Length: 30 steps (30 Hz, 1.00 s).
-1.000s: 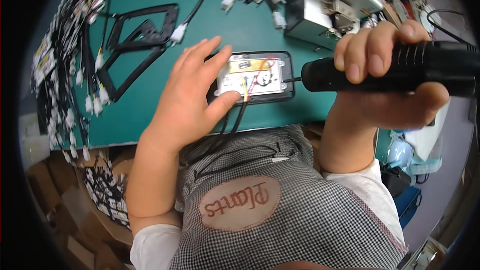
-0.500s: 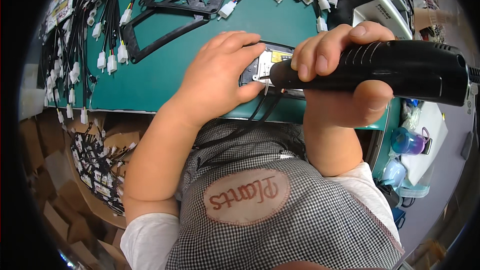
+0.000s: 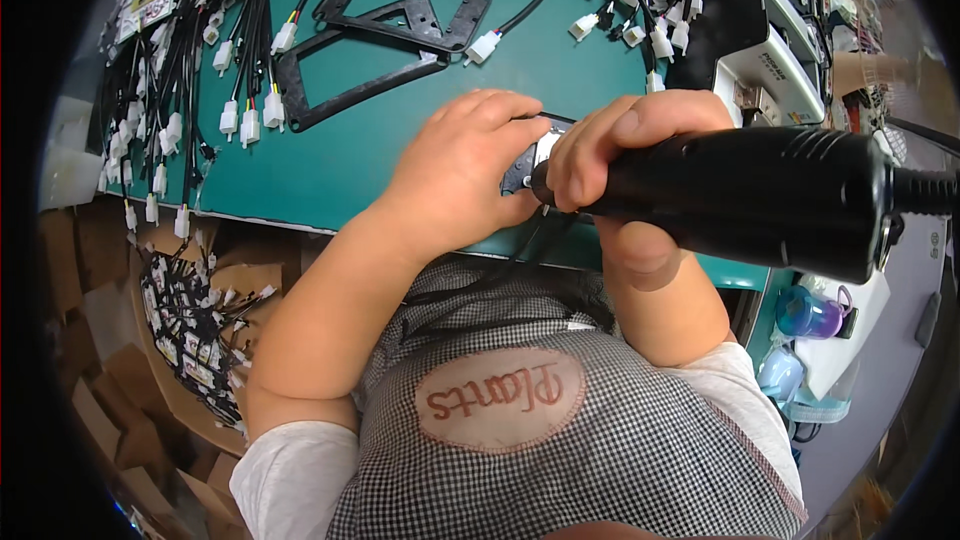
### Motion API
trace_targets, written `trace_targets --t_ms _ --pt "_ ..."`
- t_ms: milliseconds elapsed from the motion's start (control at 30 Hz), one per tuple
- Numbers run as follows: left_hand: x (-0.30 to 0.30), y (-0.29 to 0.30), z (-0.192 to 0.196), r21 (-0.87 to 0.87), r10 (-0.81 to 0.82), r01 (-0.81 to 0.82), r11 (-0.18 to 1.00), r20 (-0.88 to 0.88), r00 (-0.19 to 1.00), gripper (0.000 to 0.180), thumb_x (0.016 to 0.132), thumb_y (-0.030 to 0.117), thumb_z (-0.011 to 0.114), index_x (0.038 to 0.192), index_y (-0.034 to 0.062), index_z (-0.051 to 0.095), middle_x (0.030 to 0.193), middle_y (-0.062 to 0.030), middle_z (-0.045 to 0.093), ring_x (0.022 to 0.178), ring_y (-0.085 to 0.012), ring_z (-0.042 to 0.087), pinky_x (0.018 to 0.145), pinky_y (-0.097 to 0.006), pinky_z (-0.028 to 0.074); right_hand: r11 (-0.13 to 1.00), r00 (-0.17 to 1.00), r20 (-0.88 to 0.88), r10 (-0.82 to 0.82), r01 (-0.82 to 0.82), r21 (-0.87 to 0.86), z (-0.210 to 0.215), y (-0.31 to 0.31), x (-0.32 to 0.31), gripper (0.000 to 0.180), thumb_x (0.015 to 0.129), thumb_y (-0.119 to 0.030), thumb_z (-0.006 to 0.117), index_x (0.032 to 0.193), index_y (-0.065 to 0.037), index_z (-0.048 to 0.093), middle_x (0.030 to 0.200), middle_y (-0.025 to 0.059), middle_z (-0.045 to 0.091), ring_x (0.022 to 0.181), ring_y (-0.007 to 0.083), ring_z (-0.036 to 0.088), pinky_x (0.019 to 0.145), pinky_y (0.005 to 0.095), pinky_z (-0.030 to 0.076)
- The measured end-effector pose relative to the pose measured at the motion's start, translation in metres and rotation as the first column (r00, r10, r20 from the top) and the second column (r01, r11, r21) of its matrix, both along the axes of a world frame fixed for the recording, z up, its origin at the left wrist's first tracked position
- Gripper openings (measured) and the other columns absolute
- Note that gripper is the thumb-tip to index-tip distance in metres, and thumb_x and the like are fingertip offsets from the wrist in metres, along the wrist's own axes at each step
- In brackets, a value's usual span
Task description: The person uses a handheld electric screwdriver to fasten screws into small electronic modules placed in black plastic frames on a green workbench. They repeatedly pick up a module, secure it with screws, and place the finished unit aside, continuing the process for multiple items.
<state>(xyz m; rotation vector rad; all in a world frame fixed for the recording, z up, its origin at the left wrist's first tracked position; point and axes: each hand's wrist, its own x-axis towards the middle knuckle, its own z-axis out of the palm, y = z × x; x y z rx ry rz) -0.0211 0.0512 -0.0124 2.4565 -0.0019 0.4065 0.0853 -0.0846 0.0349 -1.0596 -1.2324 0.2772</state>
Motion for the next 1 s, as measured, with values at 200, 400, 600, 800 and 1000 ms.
trace_targets --t_ms 200,400,600,800,1000 --pt "0.002 -0.001 -0.002 0.008 0.001 -0.001 1.0 0.007 1.0 0.053 0.064 0.021 0.078 0.113 0.007 0.063 0.123 -0.0109 0.056 0.119 -0.0304 0.05 0.1 -0.043 0.04 0.983 0.957 -0.287 -0.047 0.095 0.155 -0.008 0.0 -0.014 0.056 0.074 -0.036 0.08 0.101 0.0 0.046 0.07 0.0079 0.057 0.058 0.0164 0.057 0.053 0.0269 0.049" --pt "0.004 0.0 0.006 0.074 -0.032 0.03 0.997 0.027 0.999 0.053 0.063 0.021 0.079 0.11 0.005 0.062 0.122 -0.0127 0.057 0.113 -0.0322 0.053 0.097 -0.043 0.043 0.951 0.868 -0.496 0.031 0.127 0.282 0.013 -0.028 0.002 0.055 0.078 -0.032 0.077 0.112 -0.004 0.044 0.074 0.0101 0.056 0.059 0.0208 0.057 0.057 0.0346 0.051" --pt "0.011 0.009 0.022 0.151 -0.155 0.155 0.976 -0.008 0.988 0.054 0.063 0.023 0.079 0.11 0.0076 0.058 0.125 -0.0133 0.056 0.111 -0.0329 0.055 0.094 -0.041 0.046 0.925 0.883 -0.469 -0.022 0.196 0.325 0.045 -0.052 0.029 0.063 0.081 -0.054 0.068 0.109 -0.005 0.042 0.068 0.0069 0.052 0.053 0.0194 0.056 0.053 0.0327 0.05" --pt "0.02 0.048 0.093 0.497 -0.355 0.231 0.836 0.17 0.919 0.052 0.06 0.015 0.08 0.108 0.0078 0.061 0.12 -0.0181 0.058 0.108 -0.0345 0.058 0.091 -0.04 0.05 0.893 0.817 -0.552 0.17 0.109 0.437 0.034 -0.061 0.052 0.061 0.085 -0.056 0.062 0.109 -0.004 0.042 0.067 0.0045 0.051 0.05 0.0153 0.054 0.05 0.0313 0.049" --pt "0.117 0.086 0.218 0.805 -0.46 -0.075 0.588 0.41 0.788 0.043 0.072 0.021 0.072 0.113 0.0117 0.064 0.117 -0.0107 0.062 0.105 -0.0297 0.061 0.087 -0.04 0.051 0.906 0.773 -0.594 0.223 0.061 0.419 0.025 -0.068 0.054 0.06 0.084 -0.054 0.065 0.107 -0.004 0.041 0.065 0.0045 0.052 0.049 0.016 0.054 0.049 0.0309 0.049"
